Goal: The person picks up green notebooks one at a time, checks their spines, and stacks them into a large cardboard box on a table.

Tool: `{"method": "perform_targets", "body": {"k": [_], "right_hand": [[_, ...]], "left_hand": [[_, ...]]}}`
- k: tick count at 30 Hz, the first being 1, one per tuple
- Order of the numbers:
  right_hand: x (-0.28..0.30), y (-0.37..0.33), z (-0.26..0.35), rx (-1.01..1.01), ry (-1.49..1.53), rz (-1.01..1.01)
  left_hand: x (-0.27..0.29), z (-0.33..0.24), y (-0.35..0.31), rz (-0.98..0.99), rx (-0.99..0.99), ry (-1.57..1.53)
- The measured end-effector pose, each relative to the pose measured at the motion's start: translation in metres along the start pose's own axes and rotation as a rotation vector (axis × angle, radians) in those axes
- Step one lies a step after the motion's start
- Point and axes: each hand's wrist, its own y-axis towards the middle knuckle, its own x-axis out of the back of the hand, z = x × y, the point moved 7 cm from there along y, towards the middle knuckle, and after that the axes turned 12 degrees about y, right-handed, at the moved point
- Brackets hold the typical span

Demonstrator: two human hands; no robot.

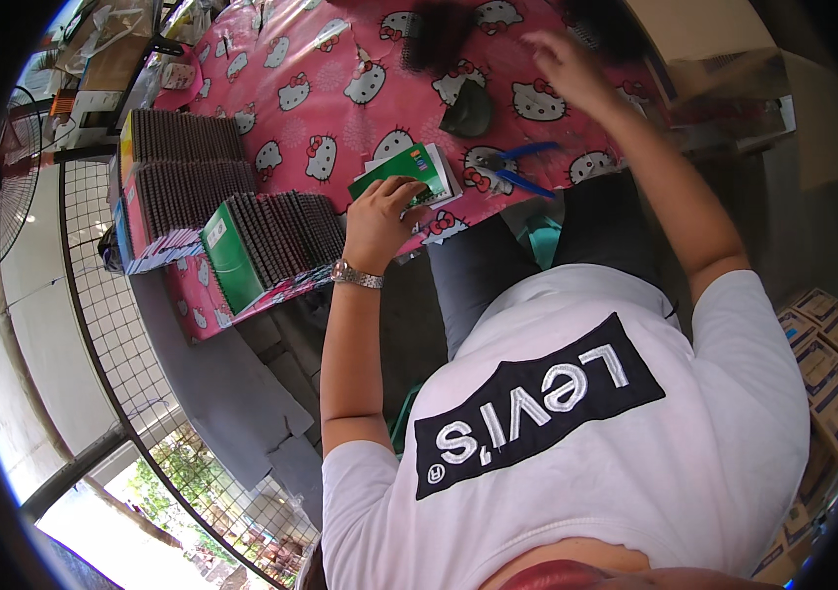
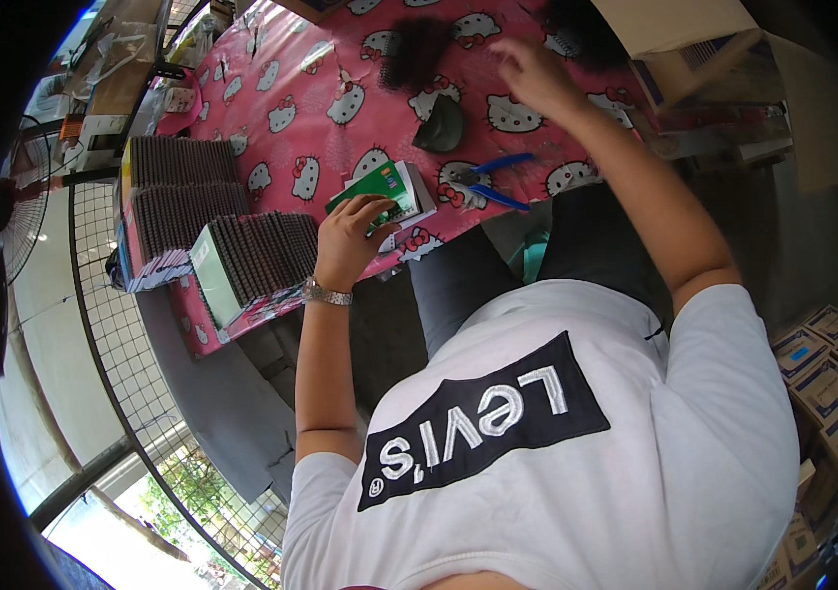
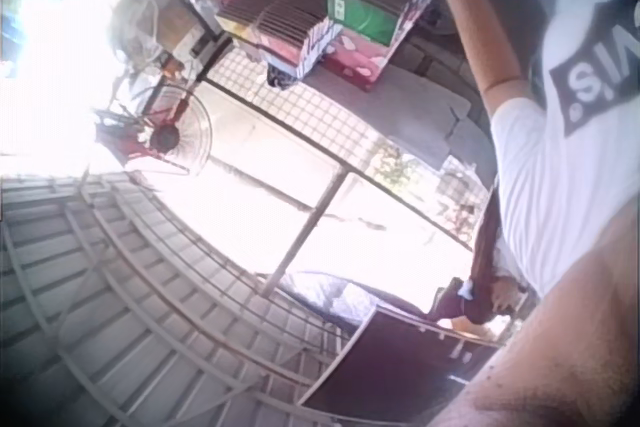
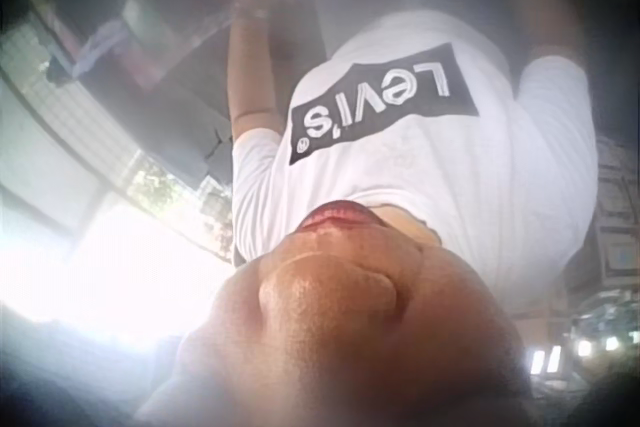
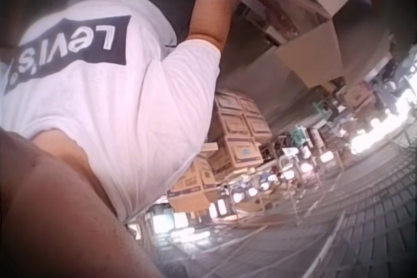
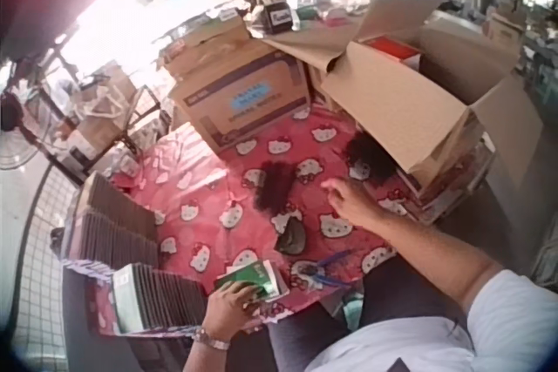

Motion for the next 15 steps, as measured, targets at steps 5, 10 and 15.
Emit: {"method": "perform_targets", "body": {"k": [5, 10, 15], "right_hand": [[-0.069, -0.051, 0.037, -0.412, 0.444, 0.303], [-0.094, -0.069, 0.083, -0.13, 0.578, 0.232], [-0.113, -0.107, 0.117, -0.285, 0.629, 0.118]], "left_hand": [[0.004, 0.004, 0.002, -0.005, -0.012, -0.049], [0.036, -0.003, 0.009, -0.113, 0.081, 0.019], [0.031, -0.019, 0.017, -0.247, 0.142, 0.098]]}}
